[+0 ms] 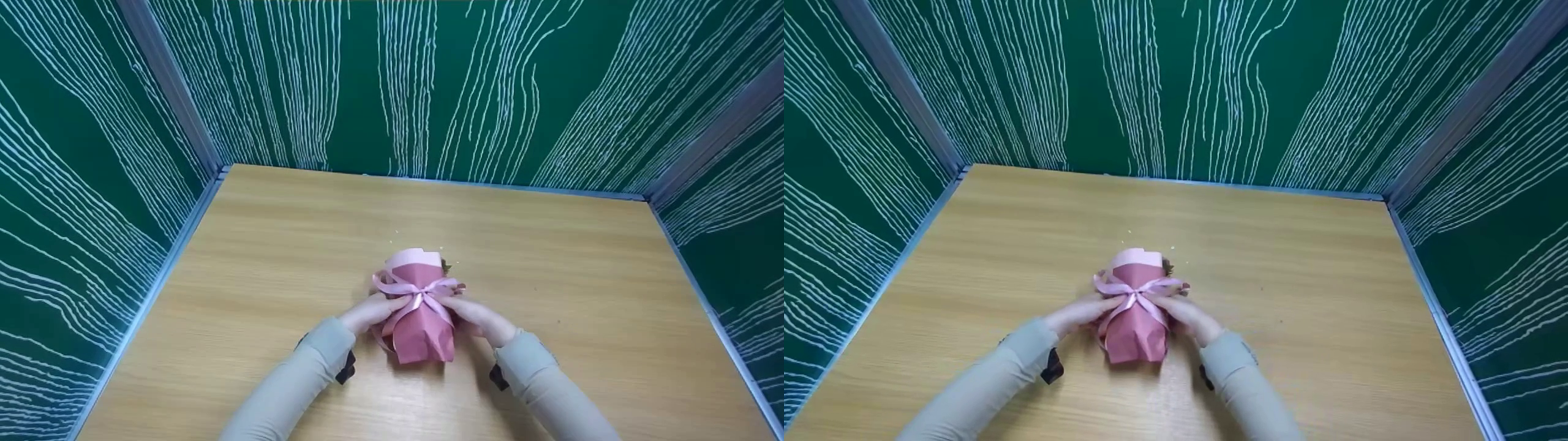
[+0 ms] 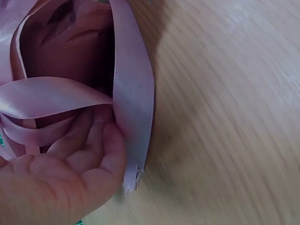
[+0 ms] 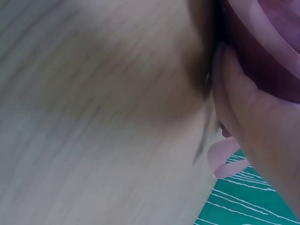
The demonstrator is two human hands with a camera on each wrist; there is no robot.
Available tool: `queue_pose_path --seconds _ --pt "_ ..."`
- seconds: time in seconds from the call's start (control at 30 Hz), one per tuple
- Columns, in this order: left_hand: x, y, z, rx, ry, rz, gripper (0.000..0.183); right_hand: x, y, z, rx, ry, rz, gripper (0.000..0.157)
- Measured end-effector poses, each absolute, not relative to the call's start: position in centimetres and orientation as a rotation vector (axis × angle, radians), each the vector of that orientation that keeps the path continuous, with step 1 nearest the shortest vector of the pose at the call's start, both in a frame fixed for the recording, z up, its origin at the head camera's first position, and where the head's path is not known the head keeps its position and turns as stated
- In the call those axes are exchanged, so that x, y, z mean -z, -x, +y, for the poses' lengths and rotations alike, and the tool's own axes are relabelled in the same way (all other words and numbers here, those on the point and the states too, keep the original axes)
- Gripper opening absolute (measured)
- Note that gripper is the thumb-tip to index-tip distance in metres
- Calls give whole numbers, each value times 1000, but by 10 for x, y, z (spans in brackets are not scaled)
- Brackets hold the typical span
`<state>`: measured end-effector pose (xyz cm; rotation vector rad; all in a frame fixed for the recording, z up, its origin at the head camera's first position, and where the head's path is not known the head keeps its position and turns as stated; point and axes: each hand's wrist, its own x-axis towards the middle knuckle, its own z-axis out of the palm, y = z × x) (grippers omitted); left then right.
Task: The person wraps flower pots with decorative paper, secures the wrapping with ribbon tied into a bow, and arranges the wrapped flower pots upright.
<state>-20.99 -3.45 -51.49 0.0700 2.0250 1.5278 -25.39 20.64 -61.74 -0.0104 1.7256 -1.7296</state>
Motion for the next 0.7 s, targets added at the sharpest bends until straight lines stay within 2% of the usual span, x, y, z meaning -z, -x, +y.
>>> queue_pose_path --seconds 0.27,0.33,0.47,0.5,0.57,0.7 --pt "519 210 -27 -1573 21 2082 43 606 249 201 1804 17 1742 30" --pt "517 211 -25 -1593 29 2097 42 593 246 199 1815 21 1721 35" --pt "505 215 -22 -1680 -88 2117 39 549 236 195 1863 115 1669 57" --pt "501 217 -22 -1696 -127 2123 39 539 234 193 1875 143 1696 56" --pt "492 220 -22 -1735 -192 2120 39 519 233 188 1924 208 1763 47" --pt "477 226 -24 -1729 -236 2149 35 496 236 181 1934 244 2050 15"
